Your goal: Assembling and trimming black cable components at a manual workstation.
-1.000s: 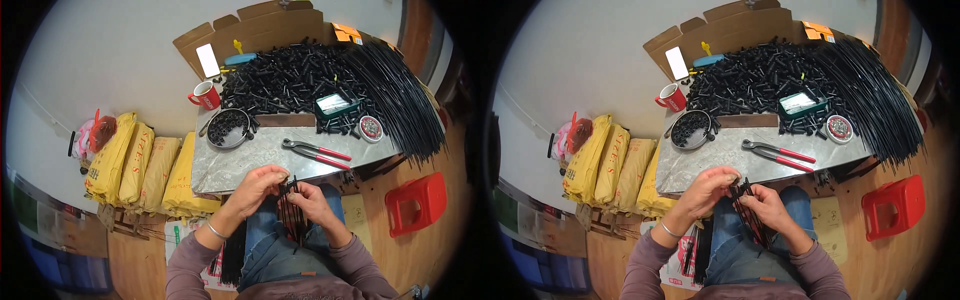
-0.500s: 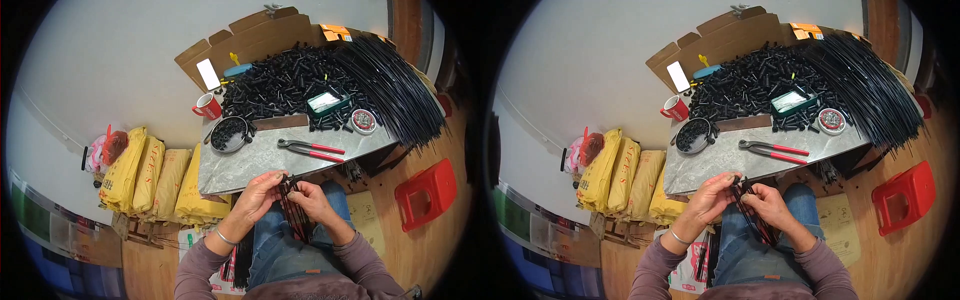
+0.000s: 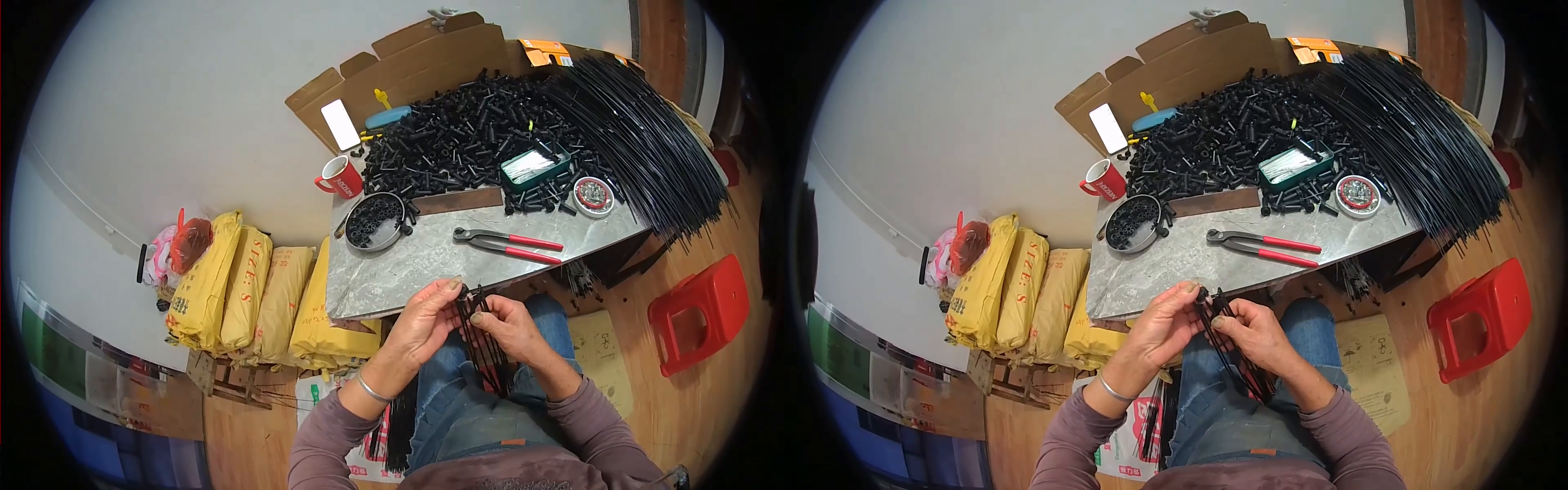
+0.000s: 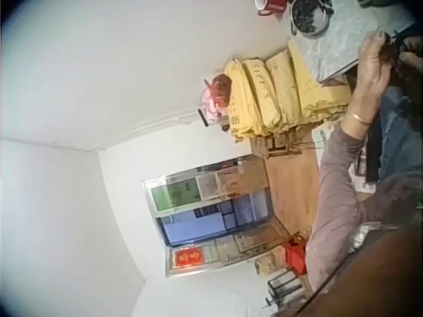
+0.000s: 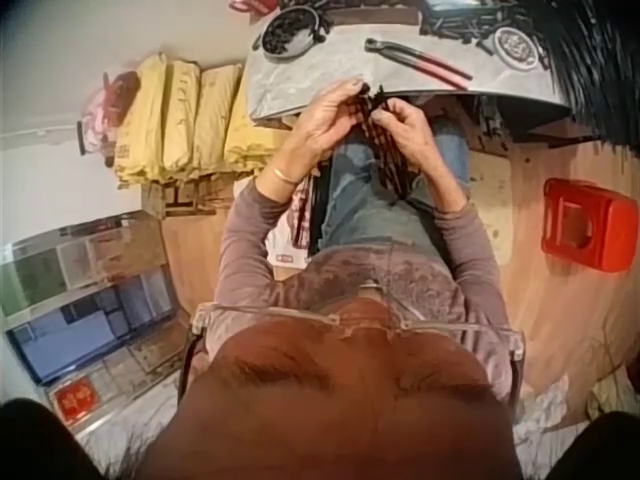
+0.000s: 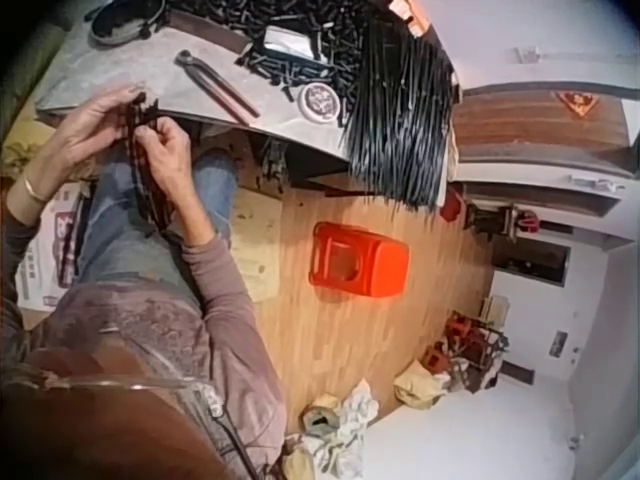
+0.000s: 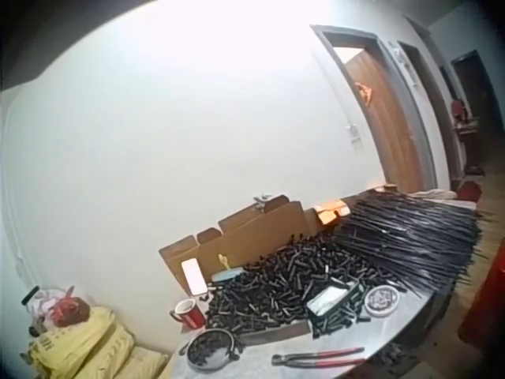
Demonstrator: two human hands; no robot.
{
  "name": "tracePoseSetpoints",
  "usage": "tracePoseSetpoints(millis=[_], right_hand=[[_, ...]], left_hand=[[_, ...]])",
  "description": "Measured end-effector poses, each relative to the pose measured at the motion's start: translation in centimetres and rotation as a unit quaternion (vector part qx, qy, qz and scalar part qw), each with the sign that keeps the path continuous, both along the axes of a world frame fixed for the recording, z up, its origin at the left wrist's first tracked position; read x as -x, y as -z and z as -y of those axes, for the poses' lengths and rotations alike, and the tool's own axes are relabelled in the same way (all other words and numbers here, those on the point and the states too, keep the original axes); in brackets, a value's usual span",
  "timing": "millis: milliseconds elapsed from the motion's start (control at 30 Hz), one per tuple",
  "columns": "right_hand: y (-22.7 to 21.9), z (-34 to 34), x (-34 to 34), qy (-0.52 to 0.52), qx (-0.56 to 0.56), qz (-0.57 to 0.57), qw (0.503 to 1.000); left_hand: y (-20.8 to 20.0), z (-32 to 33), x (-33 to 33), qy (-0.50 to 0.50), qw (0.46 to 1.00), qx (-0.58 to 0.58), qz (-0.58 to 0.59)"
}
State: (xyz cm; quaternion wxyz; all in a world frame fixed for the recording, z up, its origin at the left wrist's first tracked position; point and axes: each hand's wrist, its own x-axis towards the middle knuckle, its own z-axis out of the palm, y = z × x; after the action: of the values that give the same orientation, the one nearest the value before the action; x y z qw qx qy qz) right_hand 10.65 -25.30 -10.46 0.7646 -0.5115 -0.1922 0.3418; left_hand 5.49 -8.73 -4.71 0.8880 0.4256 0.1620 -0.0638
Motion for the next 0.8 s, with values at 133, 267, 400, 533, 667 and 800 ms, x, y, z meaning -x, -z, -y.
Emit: tracePoseSetpoints(millis=[133, 267, 400, 533, 667, 800], right_hand=[[0.1, -0.1, 0.1, 0.003, -0.002, 0.005, 1.0], [-0.2, -0.2, 0.3, 0.011, 0.012, 0.006, 1.0], [0.1, -0.2, 0.4, 0.015, 0.017, 0.008, 1.0], [0.3, 0.0, 0.6, 0.028, 0.0, -0.005, 1.0], [-0.3, 0.0, 0.7, 0.045, -0.032, -0.032, 0.998], [-0.2, 0.2, 0.4, 0.043, -0.008, 0.007, 0.999]], left_hand=[[0.1, 0.2, 0.1, -0.013, 1.0, -0.011, -0.005], [0.1, 0.2, 0.2, -0.009, 0.999, -0.036, -0.001], [0.2, 0.4, 0.1, -0.013, 0.996, -0.075, 0.036], [-0.9, 0.9, 0.2, -0.025, 0.982, -0.184, 0.043], [-1.3, 1.3, 0.3, -0.002, 0.97, -0.234, 0.073], [-1.3, 1.6, 0.4, -0.015, 0.958, -0.265, 0.106]])
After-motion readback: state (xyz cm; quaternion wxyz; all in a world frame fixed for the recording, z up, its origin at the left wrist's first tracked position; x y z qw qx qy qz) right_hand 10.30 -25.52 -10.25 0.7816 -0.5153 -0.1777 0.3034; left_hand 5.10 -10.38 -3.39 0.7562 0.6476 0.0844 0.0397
